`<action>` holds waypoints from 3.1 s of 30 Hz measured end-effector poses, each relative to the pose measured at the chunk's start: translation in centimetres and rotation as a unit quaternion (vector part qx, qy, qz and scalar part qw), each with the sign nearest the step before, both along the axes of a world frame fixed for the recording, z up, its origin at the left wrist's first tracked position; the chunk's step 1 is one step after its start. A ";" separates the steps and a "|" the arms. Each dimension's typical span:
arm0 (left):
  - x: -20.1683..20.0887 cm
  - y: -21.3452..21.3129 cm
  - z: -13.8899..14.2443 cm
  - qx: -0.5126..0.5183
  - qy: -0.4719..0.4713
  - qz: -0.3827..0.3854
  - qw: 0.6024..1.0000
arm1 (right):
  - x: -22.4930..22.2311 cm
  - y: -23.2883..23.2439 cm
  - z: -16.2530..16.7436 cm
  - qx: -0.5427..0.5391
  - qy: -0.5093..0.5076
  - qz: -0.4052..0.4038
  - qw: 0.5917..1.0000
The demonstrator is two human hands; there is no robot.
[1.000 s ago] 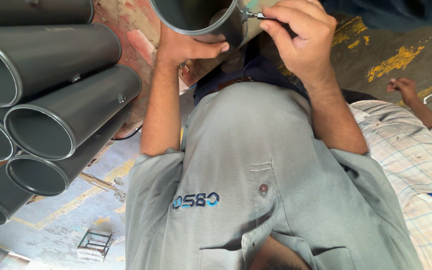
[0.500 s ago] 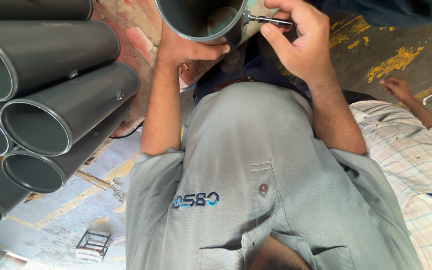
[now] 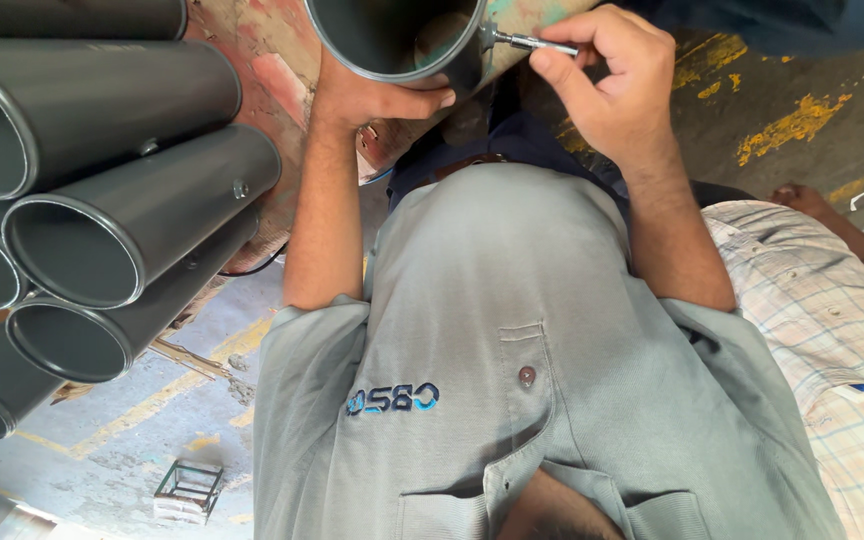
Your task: The person sits at a workbench and uses a hand screwdriver to drive a small fitting into a pre-drilled hole on the side of a gray plastic pipe, holding the pipe steady with the other hand. They finish one pipe, set it on the table, pick up the next pipe, and repeat the same screwing action on several pipes.
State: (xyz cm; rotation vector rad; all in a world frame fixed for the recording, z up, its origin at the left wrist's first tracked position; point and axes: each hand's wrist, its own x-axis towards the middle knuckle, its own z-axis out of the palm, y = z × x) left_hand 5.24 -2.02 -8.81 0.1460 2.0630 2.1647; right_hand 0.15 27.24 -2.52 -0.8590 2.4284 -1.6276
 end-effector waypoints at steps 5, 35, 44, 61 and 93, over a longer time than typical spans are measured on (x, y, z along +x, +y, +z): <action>-0.1 -0.1 -0.5 0.009 0.004 0.002 1.000 | -0.3 -0.2 0.0 0.033 -0.172 -0.037 0.984; -0.1 -0.8 -0.9 -0.021 0.032 -0.006 0.999 | -0.4 0.1 -0.4 -0.001 -0.105 -0.030 0.994; -0.6 -0.7 -1.2 -0.017 0.041 -0.008 0.999 | -0.6 1.0 -0.7 0.028 0.018 -0.009 0.999; -0.8 -0.8 -1.3 -0.075 0.084 -0.018 0.993 | -0.7 0.4 0.0 0.046 0.104 0.001 0.994; 0.1 -0.7 0.4 -0.028 0.051 0.007 0.998 | 0.5 -0.3 -0.9 -0.063 -0.305 -0.017 0.950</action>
